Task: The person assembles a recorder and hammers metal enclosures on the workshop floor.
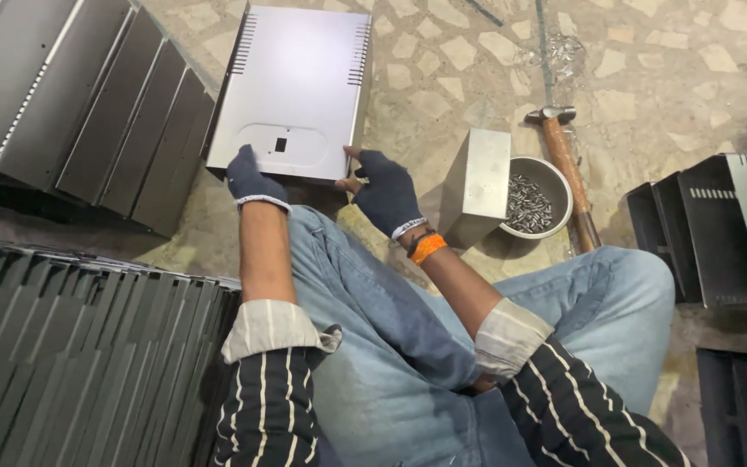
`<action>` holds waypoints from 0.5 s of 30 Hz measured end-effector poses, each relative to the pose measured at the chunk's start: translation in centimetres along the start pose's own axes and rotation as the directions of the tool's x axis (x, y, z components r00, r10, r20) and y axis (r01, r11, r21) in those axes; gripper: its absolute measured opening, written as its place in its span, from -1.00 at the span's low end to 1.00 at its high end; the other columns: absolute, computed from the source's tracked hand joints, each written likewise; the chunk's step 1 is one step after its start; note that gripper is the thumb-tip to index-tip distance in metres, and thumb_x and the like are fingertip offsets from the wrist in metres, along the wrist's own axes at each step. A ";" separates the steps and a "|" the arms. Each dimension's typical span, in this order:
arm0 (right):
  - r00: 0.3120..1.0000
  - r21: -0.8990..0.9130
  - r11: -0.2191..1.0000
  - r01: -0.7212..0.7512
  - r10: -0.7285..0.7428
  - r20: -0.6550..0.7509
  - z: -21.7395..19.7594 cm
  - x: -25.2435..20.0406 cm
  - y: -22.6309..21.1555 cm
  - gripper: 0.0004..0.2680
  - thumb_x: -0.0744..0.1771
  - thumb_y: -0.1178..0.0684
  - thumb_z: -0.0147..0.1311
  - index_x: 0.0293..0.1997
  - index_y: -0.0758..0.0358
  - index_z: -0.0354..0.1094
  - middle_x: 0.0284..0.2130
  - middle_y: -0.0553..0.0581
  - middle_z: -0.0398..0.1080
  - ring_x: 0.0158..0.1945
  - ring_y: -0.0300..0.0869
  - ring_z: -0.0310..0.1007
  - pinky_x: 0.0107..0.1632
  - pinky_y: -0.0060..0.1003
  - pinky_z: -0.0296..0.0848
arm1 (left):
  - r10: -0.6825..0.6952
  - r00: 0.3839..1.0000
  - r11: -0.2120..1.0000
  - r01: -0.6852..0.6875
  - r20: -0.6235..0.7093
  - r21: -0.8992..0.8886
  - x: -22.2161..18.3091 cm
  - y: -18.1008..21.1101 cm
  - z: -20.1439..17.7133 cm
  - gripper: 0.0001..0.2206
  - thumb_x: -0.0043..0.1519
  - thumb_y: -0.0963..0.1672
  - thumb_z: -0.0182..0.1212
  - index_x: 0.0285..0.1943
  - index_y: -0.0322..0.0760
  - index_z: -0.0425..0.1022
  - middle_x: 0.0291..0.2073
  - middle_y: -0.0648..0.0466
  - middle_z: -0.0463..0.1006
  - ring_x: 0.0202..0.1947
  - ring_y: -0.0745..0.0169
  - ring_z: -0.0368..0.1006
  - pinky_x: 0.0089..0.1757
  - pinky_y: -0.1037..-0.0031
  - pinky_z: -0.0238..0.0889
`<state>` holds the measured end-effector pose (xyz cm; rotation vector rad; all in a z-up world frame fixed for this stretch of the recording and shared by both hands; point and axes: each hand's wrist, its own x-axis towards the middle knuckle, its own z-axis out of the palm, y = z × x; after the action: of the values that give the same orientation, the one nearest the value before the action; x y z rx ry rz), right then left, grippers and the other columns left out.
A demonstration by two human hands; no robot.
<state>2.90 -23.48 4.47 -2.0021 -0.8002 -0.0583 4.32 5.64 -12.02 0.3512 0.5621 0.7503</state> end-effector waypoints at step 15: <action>0.998 0.012 0.999 -0.040 0.039 0.056 -1.4 1.3 -1.3 -0.59 0.27 -0.02 0.30 0.24 0.18 0.34 -0.04 0.21 0.52 -0.20 -0.07 0.62 -0.15 -0.20 0.53 | -0.030 0.988 0.991 0.049 0.150 -0.128 -1.6 -0.2 2.9 -0.59 0.34 -0.02 0.03 0.25 -0.39 0.40 0.10 -0.16 0.57 0.07 -0.13 0.53 0.07 0.10 0.48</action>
<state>3.60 -23.47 6.66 -2.0139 -0.7944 0.0256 5.17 4.04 -9.19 0.2705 0.3768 0.7124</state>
